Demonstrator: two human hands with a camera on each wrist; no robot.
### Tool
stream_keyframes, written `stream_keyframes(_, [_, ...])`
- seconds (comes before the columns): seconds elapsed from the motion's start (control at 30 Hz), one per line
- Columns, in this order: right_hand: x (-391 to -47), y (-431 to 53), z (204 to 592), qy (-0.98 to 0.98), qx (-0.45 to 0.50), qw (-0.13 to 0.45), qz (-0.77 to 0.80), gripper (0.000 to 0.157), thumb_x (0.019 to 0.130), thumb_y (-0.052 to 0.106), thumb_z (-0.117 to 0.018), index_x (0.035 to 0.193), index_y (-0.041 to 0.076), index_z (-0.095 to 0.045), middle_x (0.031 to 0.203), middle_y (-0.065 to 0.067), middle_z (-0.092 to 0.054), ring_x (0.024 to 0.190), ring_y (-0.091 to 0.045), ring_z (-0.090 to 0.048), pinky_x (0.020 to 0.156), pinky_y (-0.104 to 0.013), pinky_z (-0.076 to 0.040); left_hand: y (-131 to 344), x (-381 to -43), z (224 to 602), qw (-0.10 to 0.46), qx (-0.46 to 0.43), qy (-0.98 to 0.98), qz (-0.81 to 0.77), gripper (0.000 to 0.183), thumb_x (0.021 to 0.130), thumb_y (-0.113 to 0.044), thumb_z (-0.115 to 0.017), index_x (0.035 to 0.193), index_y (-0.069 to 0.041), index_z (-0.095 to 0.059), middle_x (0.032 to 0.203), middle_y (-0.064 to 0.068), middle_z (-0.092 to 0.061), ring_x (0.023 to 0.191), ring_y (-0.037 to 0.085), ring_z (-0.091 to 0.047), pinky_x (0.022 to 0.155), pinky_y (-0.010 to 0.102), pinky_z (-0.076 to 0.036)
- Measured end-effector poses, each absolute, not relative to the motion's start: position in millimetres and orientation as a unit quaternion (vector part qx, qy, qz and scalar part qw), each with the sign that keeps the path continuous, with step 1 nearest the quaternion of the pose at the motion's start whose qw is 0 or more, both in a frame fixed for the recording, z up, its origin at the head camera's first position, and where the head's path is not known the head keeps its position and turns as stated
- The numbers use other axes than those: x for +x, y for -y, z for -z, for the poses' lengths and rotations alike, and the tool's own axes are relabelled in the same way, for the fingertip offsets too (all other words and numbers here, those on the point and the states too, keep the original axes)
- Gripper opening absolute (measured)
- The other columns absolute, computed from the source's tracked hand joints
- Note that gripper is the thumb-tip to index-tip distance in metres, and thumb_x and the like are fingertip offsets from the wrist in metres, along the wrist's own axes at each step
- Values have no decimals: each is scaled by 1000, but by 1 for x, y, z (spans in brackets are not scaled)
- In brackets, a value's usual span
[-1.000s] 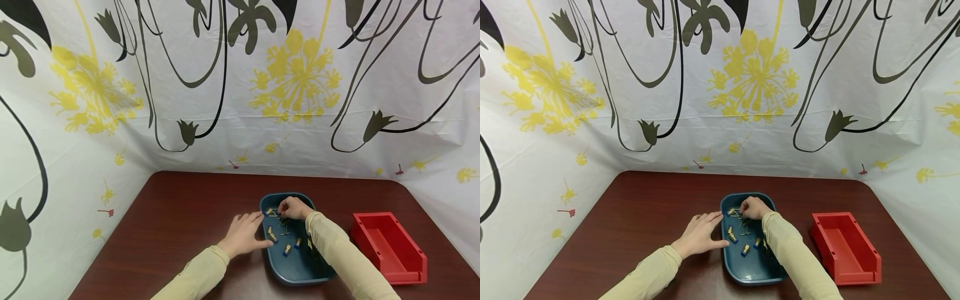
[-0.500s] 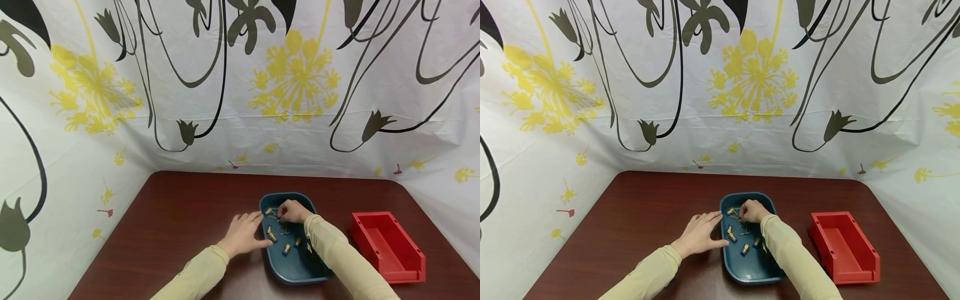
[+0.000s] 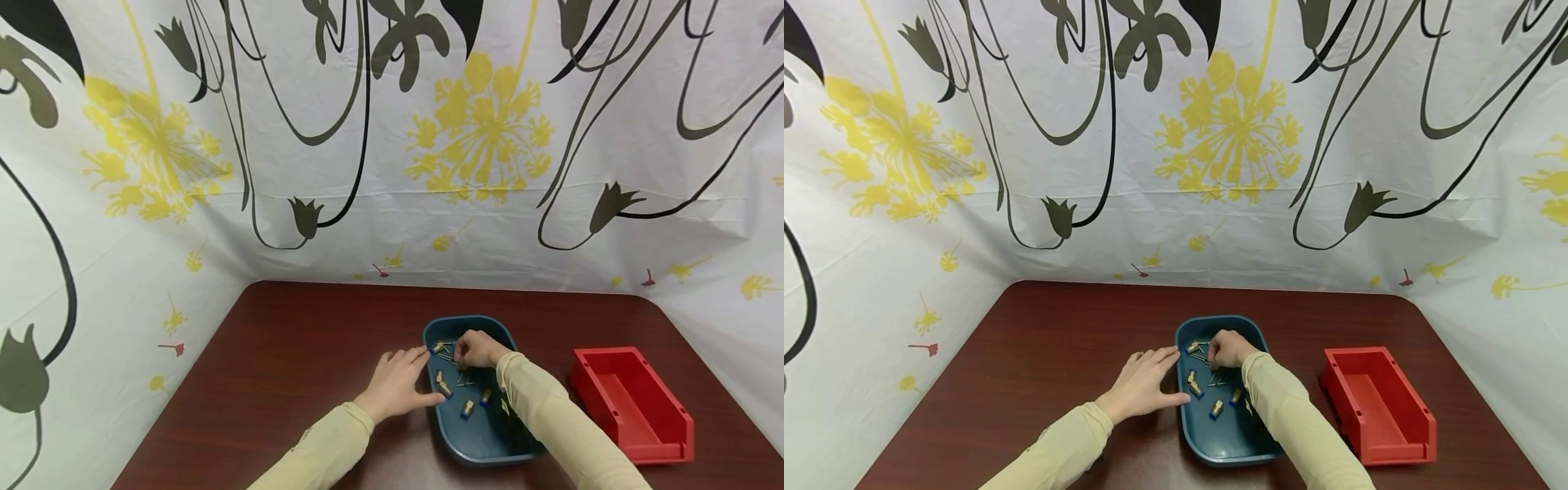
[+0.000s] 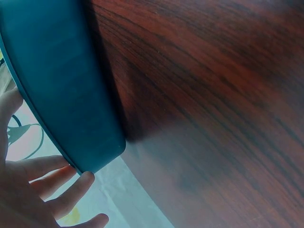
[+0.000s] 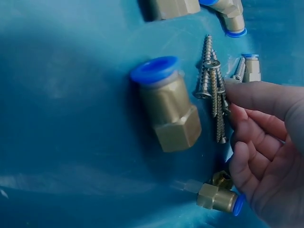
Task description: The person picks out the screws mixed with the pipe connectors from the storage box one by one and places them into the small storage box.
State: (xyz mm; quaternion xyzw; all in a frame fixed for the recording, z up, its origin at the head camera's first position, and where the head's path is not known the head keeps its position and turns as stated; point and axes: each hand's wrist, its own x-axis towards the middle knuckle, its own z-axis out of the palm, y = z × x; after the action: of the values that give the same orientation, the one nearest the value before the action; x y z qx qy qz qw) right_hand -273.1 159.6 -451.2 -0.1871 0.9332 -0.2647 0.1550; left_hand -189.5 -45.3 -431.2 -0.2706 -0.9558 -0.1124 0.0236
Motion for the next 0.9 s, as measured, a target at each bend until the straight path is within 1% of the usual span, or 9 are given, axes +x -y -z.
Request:
stream_keyframes(0.17, [-274, -161, 454, -931, -193, 153, 268, 8, 70, 1, -67, 68, 8, -63, 63, 4, -56, 57, -12, -50, 55, -28, -42, 45, -189, 431, 27, -271, 956, 112, 78, 74, -63, -53, 129, -9, -46, 130, 3, -42, 108, 22, -45, 87, 48, -33])
stream_keyframes(0.37, [-275, -164, 456, -924, -216, 153, 275, 7, 70, -1, -64, 73, 5, -65, 64, 4, -57, 58, -11, -51, 55, -28, -43, 45, -189, 432, 23, -269, 956, 111, 78, 73, -63, -53, 129, -9, -46, 131, 2, -42, 109, 22, -45, 87, 48, -32])
stream_keyframes(0.67, [-278, -172, 460, -905, -239, 160, 313, 9, 74, -1, -62, 78, 6, -66, 69, 4, -59, 61, -13, -53, 58, -29, -44, 45, -190, 433, 22, -271, 956, 110, 78, 74, -63, -52, 130, -9, -45, 131, 3, -41, 109, 22, -45, 87, 48, -32])
stream_keyframes(0.9, [-280, -174, 454, -884, -269, 158, 348, 13, 76, -2, -57, 85, 2, -65, 71, 1, -59, 62, -15, -53, 60, -31, -44, 45, -190, 432, 23, -271, 956, 110, 78, 74, -64, -52, 130, -9, -45, 131, 3, -41, 109, 22, -45, 87, 49, -32])
